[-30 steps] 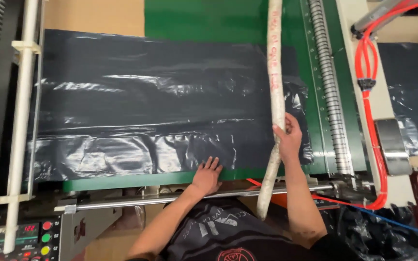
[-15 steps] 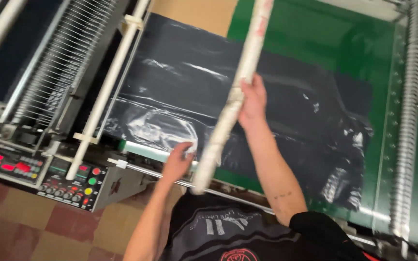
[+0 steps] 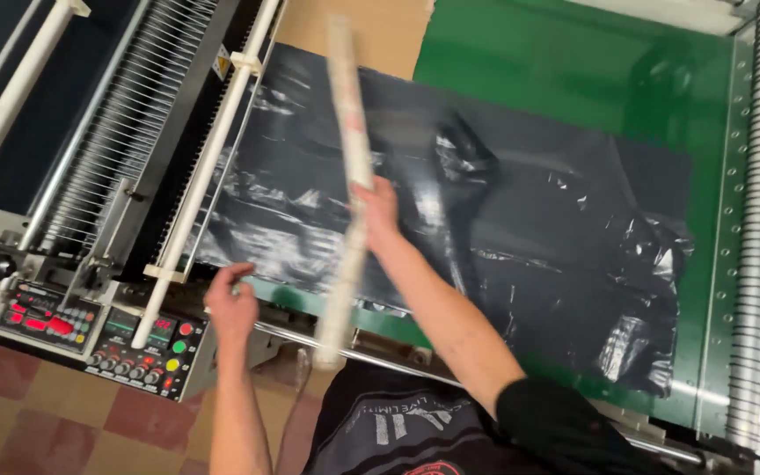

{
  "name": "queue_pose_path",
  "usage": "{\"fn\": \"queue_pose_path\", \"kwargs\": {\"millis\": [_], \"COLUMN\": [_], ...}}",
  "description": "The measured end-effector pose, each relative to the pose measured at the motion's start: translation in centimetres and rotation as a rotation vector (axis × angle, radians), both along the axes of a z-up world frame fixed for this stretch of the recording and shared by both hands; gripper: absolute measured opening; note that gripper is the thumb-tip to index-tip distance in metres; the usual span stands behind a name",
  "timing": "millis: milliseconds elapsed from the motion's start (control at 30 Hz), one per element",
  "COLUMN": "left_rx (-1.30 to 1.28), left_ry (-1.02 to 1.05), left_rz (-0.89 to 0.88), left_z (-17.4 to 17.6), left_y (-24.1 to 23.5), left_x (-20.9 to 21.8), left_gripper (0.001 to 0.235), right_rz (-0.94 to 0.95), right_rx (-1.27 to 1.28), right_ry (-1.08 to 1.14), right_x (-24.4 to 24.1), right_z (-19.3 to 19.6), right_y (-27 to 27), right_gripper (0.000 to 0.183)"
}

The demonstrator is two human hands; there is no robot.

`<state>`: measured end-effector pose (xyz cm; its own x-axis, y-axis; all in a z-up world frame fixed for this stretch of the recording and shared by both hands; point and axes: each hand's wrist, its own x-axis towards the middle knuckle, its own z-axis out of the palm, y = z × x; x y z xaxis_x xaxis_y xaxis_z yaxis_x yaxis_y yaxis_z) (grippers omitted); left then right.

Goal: Using a long white tube to smooth and flatten black plastic film as it moves along a conveyor belt on an industrial machine.

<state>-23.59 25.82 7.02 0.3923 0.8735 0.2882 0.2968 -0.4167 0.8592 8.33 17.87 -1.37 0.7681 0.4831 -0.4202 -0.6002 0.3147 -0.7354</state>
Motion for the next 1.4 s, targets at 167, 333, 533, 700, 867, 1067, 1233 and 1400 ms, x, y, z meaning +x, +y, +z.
{"fn": "queue_pose_path", "kwargs": {"millis": [167,333,533,700,867,1067,1233,1400], "left_rx": [-0.088,0.049,0.261,0.247,-0.255,-0.518,-0.512,-0.479], "left_ry": [0.198,0.371,0.699,0.663,0.326,0.16,0.132,0.131], "left_rz": [-0.186,-0.147,-0.402,-0.995,-1.462,-0.831,-0.327,0.001], "left_z": [-4.8,-4.3,-9.7,-11.8,-8.9,-6.6,-5.1,0.4], "left_y": [-3.2,-6.5,-17.9,-32.0,-33.8,-19.5,-7.6,-4.0], "left_x": [6.6,16.3,29.9,33.2,26.8,14.7,1.6,-3.8], "left_gripper": [0.038,0.052,0.068,0.07,0.031,0.03,0.028,0.026], "right_rz": [0.481,-0.429,-0.5,-0.466,-0.195,0.069,0.182,0.243], "right_rx": [-1.635,-1.077,-1.032,-0.66,0.102,0.244,0.272,0.273], "right_ry": [-1.363,-0.789,-0.742,-0.536,-0.085,-0.094,-0.149,-0.163], "right_x": [16.2,26.2,22.2,17.0,16.7,10.9,-0.1,-8.9], "right_z": [-12.4,-9.0,0.7,5.2,5.5,8.7,11.6,15.9], "right_y": [-31.1,-55.6,-58.3,-49.4,-39.2,-20.1,-4.5,3.8], "right_gripper": [0.042,0.063,0.049,0.045,0.031,0.042,0.044,0.039]}}
